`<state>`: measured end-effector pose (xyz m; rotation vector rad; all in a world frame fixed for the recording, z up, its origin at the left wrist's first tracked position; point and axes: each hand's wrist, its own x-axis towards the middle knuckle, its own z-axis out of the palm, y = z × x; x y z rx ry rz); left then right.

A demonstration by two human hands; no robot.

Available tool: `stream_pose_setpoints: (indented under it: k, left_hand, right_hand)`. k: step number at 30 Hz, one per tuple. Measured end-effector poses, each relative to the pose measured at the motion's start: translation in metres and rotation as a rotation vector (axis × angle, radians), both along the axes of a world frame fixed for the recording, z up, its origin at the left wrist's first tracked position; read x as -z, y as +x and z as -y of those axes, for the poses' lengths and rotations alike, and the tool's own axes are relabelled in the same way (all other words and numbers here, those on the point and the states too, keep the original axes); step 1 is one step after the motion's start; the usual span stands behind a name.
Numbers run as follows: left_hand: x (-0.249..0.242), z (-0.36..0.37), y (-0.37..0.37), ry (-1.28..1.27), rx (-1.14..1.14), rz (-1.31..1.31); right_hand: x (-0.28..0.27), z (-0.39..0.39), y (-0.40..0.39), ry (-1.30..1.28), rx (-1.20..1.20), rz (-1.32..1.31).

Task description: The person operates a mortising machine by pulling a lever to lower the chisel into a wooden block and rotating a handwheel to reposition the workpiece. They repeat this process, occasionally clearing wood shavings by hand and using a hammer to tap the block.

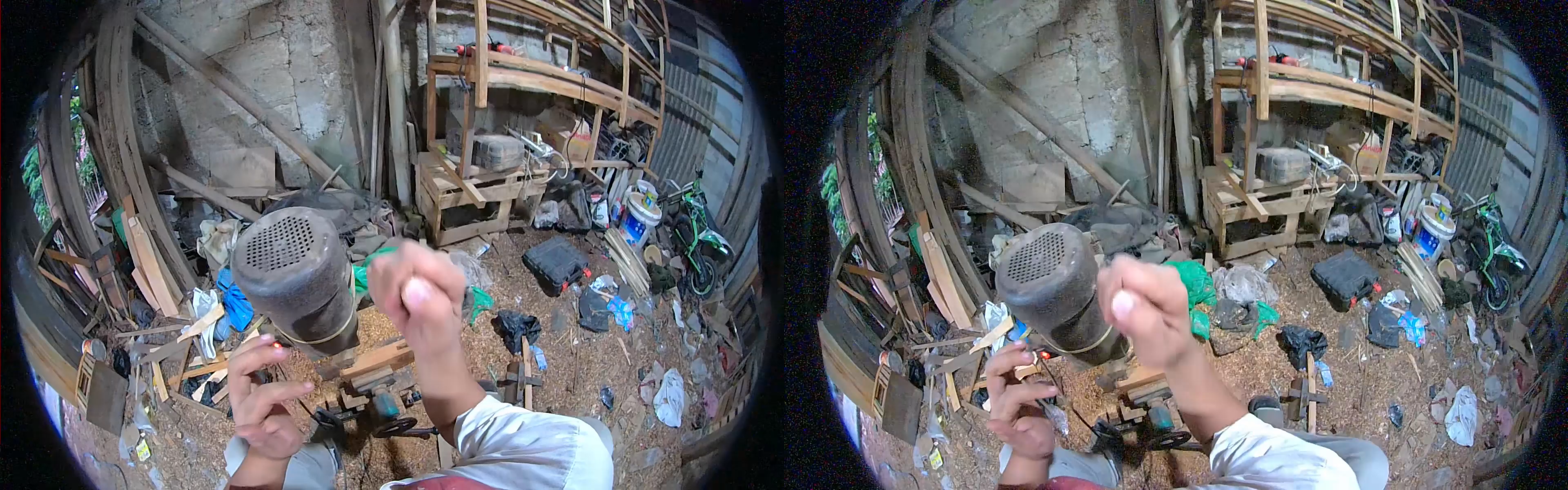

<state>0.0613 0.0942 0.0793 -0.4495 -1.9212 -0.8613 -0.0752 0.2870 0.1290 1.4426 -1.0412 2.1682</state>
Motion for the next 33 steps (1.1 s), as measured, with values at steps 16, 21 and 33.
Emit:
stream_pose_setpoints:
  k: [16,21,33]
  left_hand:
    - [0.004,-0.002,0.018,-0.090,0.117,-0.016]
    - [0.002,0.002,0.020,-0.076,0.111,-0.025]
    - [0.002,0.004,0.042,0.081,0.165,-0.009]
  right_hand:
    - [0.007,0.002,0.001,-0.014,-0.023,0.005]
    - [0.005,0.002,0.006,0.002,-0.022,0.012]
    - [0.064,0.032,0.002,-0.015,0.349,0.050]
